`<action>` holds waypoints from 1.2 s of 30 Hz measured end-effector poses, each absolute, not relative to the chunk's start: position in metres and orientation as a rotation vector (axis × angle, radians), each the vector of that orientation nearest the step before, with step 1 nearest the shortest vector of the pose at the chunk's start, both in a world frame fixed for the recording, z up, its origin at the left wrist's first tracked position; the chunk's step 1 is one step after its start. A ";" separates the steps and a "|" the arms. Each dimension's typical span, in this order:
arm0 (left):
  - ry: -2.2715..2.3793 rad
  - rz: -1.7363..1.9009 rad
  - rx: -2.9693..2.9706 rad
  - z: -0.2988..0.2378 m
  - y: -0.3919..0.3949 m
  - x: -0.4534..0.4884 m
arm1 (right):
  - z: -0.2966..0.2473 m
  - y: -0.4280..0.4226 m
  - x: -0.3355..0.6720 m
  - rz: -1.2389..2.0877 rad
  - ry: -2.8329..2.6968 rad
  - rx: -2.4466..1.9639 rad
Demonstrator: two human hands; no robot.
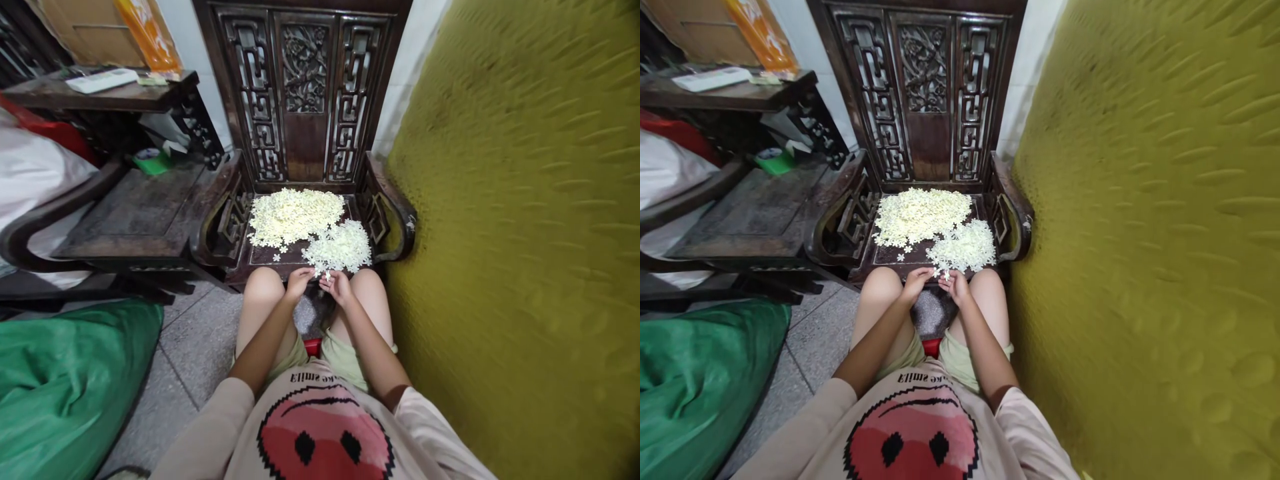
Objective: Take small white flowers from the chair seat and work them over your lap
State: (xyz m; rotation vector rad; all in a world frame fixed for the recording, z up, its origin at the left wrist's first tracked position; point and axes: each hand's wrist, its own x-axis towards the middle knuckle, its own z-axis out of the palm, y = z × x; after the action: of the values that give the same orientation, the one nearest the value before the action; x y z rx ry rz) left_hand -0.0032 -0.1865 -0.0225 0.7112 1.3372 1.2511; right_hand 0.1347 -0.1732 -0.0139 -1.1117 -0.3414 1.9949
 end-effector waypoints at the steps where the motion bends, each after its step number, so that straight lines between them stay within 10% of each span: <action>1: 1.332 1.275 0.735 -0.023 -0.187 -0.003 | -0.014 -0.173 0.135 2.041 -0.342 -1.127; 20: 1.552 1.219 1.123 -0.028 -0.191 -0.004 | -0.033 -0.176 0.127 1.458 -1.026 -1.337; 36: 1.617 1.177 1.470 -0.012 -0.199 -0.003 | -0.024 -0.179 0.131 1.700 -1.139 -1.282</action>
State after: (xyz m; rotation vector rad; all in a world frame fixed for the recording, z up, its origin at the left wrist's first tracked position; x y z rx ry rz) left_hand -0.0032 -0.1990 -0.0120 1.4701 1.6171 1.1766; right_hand 0.1315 -0.1787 -0.0236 -1.2819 -1.1393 1.6997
